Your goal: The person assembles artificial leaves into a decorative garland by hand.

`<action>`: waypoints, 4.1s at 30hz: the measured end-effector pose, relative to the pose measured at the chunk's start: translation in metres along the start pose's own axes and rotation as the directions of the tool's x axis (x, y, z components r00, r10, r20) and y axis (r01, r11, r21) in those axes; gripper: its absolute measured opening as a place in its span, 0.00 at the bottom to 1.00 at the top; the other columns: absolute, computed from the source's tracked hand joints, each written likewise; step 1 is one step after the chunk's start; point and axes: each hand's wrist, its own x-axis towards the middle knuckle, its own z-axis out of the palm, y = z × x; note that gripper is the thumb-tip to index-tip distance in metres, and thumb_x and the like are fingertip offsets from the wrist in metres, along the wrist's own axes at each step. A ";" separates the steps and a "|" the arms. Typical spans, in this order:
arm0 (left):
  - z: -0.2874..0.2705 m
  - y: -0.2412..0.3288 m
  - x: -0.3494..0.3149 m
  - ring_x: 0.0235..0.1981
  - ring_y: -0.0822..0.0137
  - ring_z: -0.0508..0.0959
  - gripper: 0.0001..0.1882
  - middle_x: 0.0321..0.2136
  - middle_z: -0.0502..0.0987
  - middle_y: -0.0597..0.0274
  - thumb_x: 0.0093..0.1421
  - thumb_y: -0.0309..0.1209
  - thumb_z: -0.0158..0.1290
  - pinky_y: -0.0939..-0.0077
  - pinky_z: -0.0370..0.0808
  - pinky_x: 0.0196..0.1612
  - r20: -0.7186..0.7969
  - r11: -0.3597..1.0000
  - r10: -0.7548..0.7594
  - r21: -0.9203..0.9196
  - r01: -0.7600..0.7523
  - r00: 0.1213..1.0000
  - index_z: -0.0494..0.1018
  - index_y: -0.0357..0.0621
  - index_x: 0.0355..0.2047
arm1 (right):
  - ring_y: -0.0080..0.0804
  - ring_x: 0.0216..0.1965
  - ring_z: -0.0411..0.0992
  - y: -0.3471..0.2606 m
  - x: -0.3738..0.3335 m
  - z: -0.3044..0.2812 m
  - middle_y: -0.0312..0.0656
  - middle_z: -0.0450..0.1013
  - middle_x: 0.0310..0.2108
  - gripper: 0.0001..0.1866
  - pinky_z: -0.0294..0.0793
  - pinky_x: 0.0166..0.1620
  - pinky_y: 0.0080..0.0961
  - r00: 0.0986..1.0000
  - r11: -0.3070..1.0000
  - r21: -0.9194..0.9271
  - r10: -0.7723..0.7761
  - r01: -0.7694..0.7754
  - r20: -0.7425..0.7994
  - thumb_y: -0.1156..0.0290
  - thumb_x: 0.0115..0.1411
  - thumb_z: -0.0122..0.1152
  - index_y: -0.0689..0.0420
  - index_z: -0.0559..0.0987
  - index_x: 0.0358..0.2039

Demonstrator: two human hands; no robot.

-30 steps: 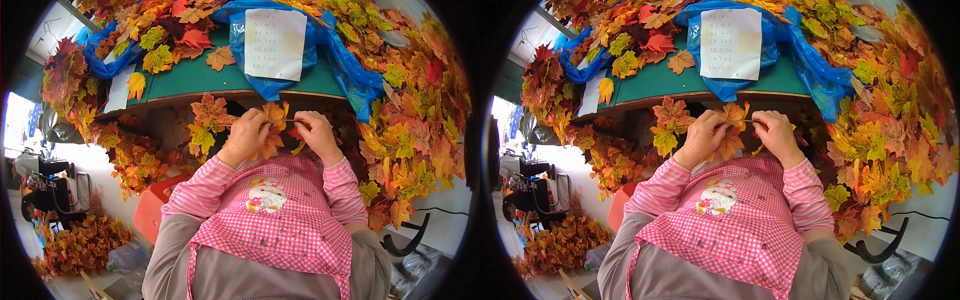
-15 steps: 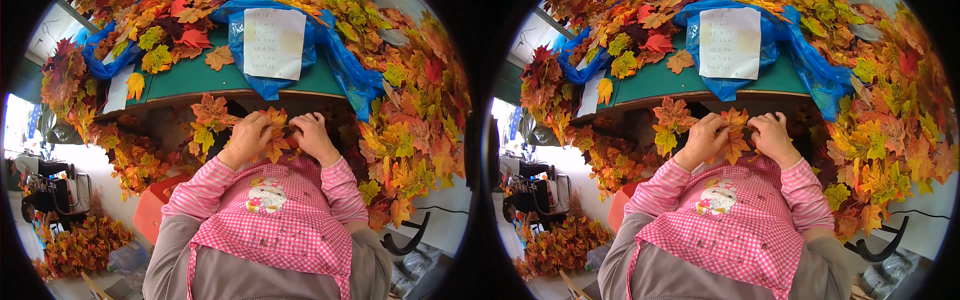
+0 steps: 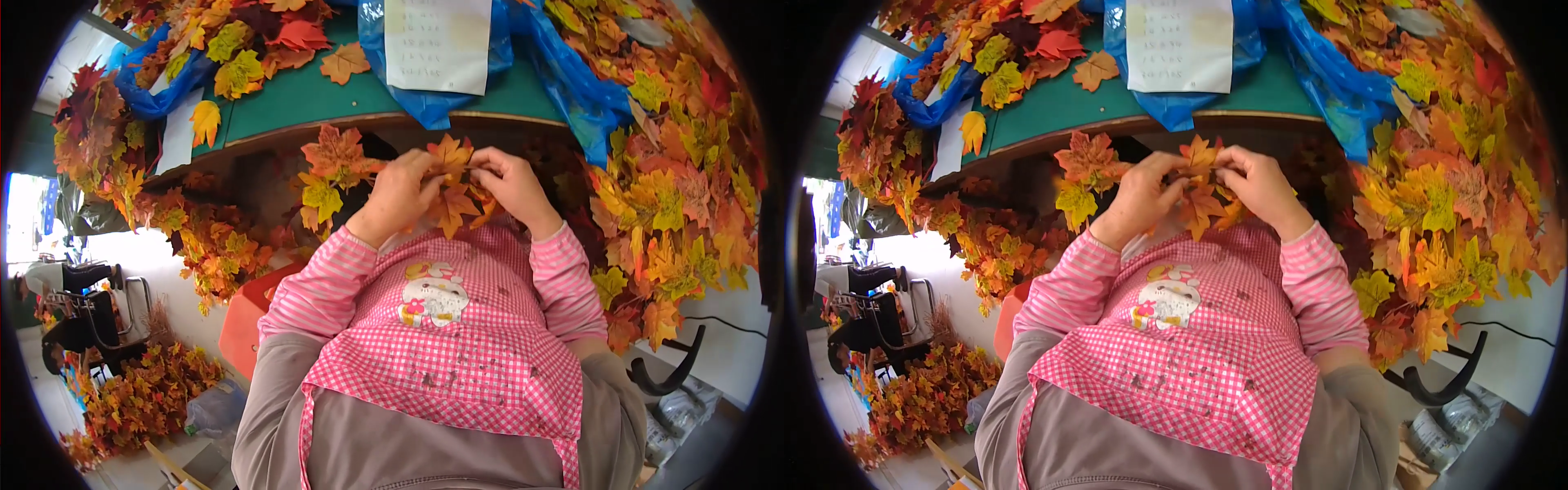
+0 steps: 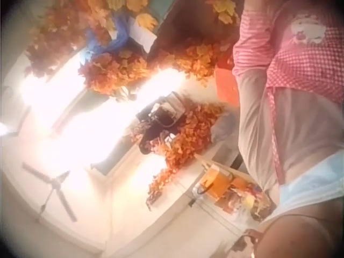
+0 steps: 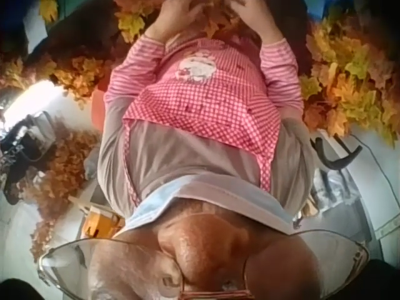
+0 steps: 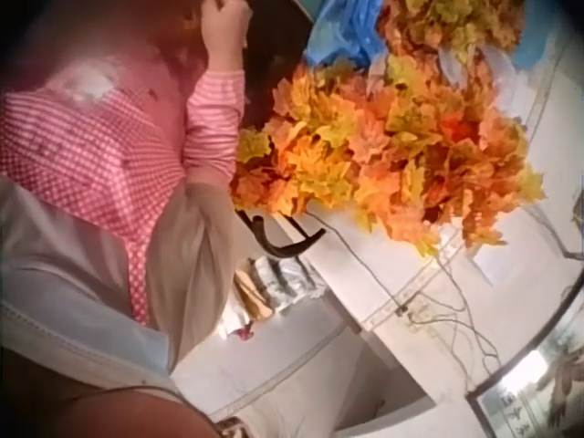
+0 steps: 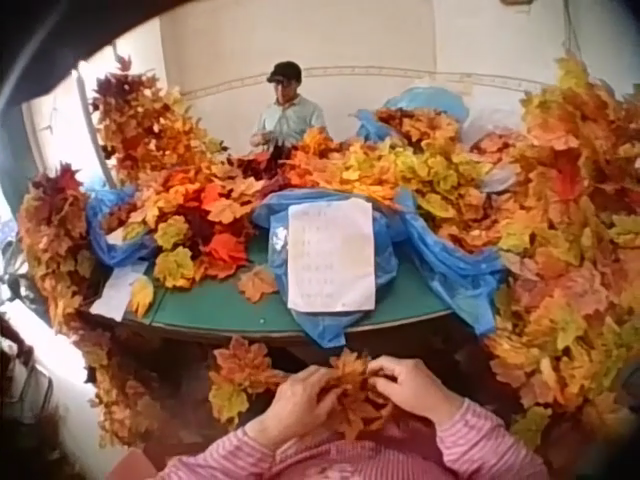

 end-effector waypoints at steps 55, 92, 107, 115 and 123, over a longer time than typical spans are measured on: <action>0.032 -0.002 0.000 0.26 0.52 0.79 0.08 0.24 0.78 0.52 0.50 0.36 0.58 0.60 0.74 0.27 0.248 0.999 0.020 0.037 -0.030 0.969 0.77 0.47 0.29 | 0.22 0.36 0.72 -0.026 -0.006 -0.021 0.37 0.74 0.38 0.23 0.71 0.42 0.17 0.991 0.915 0.403 -0.023 -0.031 0.130 0.57 0.65 0.52 0.60 0.68 0.53; 0.021 -0.006 -0.023 0.33 0.53 0.77 0.09 0.30 0.77 0.53 0.53 0.27 0.50 0.64 0.74 0.37 0.166 0.990 -0.066 -0.110 0.085 0.984 0.77 0.41 0.33 | 0.37 0.27 0.75 0.013 -0.019 0.015 0.48 0.76 0.28 0.08 0.72 0.33 0.23 0.946 0.978 -0.200 -0.117 0.057 -0.303 0.72 0.56 0.61 0.64 0.78 0.34; -0.003 0.090 0.005 0.43 0.47 0.74 0.18 0.43 0.71 0.46 0.52 0.26 0.54 0.61 0.73 0.45 0.047 0.938 0.345 -0.023 -0.345 0.937 0.71 0.38 0.45 | 0.37 0.33 0.75 -0.004 -0.018 0.034 0.47 0.76 0.31 0.10 0.73 0.36 0.29 0.899 0.904 -0.001 -0.426 0.428 -0.099 0.75 0.53 0.57 0.60 0.78 0.37; -0.024 0.025 0.022 0.29 0.48 0.78 0.11 0.26 0.77 0.48 0.52 0.26 0.53 0.61 0.74 0.34 0.185 0.956 0.082 0.262 -0.130 0.979 0.74 0.39 0.37 | 0.22 0.44 0.70 -0.018 -0.001 0.008 0.37 0.72 0.43 0.18 0.70 0.48 0.20 0.981 0.973 0.229 -0.026 -0.019 0.191 0.83 0.57 0.52 0.63 0.71 0.50; -0.027 0.012 0.025 0.33 0.68 0.79 0.11 0.32 0.80 0.53 0.58 0.24 0.51 0.74 0.74 0.38 0.308 0.954 -0.274 -0.034 0.298 0.911 0.75 0.35 0.41 | 0.19 0.32 0.71 -0.014 0.003 -0.004 0.35 0.74 0.30 0.10 0.72 0.39 0.17 0.990 0.997 -0.032 0.077 -0.074 0.120 0.77 0.61 0.54 0.63 0.75 0.42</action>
